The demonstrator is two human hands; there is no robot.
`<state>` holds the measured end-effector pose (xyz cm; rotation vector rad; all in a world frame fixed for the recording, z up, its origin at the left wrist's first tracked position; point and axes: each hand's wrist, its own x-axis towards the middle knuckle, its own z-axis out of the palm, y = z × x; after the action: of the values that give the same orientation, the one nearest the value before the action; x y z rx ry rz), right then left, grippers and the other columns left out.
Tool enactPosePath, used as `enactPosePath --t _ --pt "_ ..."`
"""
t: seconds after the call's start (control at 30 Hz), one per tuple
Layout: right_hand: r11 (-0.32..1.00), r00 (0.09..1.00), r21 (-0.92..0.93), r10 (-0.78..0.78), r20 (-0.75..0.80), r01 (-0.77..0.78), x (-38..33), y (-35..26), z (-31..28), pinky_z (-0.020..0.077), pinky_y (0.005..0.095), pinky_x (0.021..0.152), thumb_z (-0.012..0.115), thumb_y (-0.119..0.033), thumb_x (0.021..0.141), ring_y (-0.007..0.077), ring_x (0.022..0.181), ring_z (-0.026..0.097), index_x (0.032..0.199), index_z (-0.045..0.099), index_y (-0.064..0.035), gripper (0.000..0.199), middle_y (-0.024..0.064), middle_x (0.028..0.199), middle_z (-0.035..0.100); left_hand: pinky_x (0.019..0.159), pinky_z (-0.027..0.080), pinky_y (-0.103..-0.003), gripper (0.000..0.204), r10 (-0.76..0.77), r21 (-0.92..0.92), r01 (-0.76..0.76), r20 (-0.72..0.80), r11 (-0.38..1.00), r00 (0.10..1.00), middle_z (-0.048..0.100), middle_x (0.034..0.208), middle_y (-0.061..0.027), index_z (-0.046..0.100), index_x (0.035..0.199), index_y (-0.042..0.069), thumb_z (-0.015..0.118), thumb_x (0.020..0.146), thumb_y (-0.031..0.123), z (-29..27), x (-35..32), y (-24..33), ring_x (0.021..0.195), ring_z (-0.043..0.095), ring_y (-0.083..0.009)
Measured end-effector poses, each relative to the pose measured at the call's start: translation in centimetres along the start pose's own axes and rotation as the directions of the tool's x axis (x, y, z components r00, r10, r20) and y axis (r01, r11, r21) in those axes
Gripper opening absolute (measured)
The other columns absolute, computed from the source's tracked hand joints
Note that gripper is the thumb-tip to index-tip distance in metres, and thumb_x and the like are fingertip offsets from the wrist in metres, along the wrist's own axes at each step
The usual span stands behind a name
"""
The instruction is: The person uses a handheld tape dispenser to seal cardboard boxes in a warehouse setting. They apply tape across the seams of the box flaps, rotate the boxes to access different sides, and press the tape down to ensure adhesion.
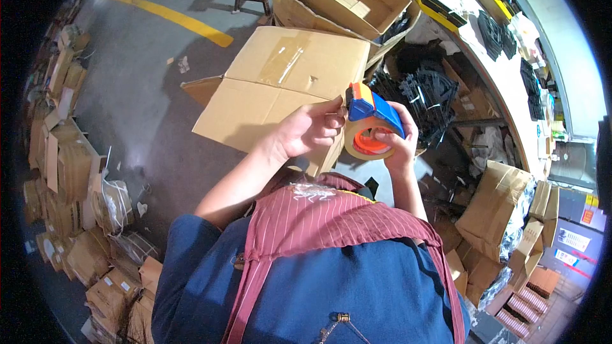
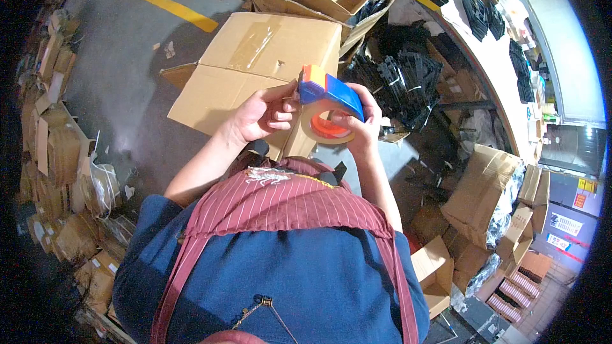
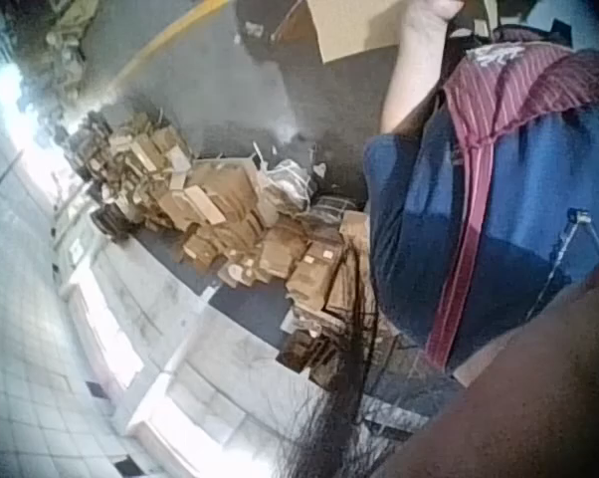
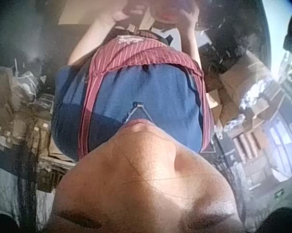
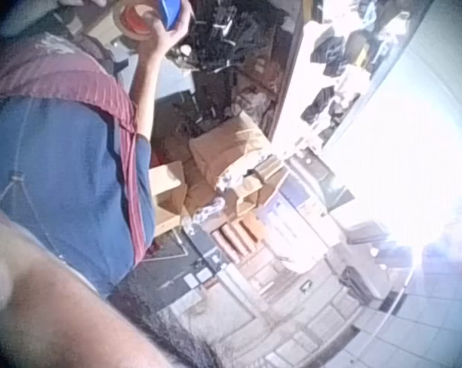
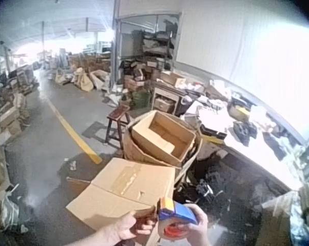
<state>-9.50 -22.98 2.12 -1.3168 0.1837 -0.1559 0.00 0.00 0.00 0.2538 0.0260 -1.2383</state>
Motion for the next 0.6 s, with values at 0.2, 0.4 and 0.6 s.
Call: enactPosePath --t 0.2,0.4,0.6 --pt "0.998 0.998 -0.06 -0.001 -0.059 -0.002 -0.5 -0.7 0.6 0.053 0.0296 0.089 0.077 -0.005 0.06 0.017 0.097 0.067 0.122 0.064 -0.0008 0.064 0.0073 0.109 0.069 0.045 0.039 -0.024 0.019 0.582 0.735 -0.207 -0.299 0.646 0.756 0.067 0.072 -0.0019 0.068 0.09 0.009 0.058 0.1 0.022 2.0 -0.4 0.0 0.057 0.06 -0.0103" --pt "0.807 0.998 -0.587 -0.022 0.066 0.057 -1.4 -2.7 -0.9 0.051 0.0337 0.098 0.086 -0.011 0.062 0.0186 0.107 0.067 0.127 0.066 -0.0029 0.069 0.0102 0.115 0.071 0.05 0.043 -0.035 0.021 0.669 0.859 0.138 0.273 -0.493 0.691 0.062 0.062 -0.0116 0.066 0.08 0.007 0.065 0.094 0.022 1.6 -0.7 1.2 0.052 0.06 -0.0238" --pt "0.762 0.994 -0.645 0.021 0.109 0.055 -3.5 -4.9 -4.1 0.0502 0.035 0.1 0.084 -0.012 0.062 0.0197 0.108 0.066 0.127 0.065 -0.0019 0.069 0.0107 0.117 0.07 0.053 0.045 -0.037 0.029 0.709 0.872 0.34 0.011 -0.351 0.705 0.063 0.06 -0.0089 0.068 0.078 0.006 0.065 0.092 0.031 -2.3 -2.4 5.4 0.054 0.06 -0.0202"
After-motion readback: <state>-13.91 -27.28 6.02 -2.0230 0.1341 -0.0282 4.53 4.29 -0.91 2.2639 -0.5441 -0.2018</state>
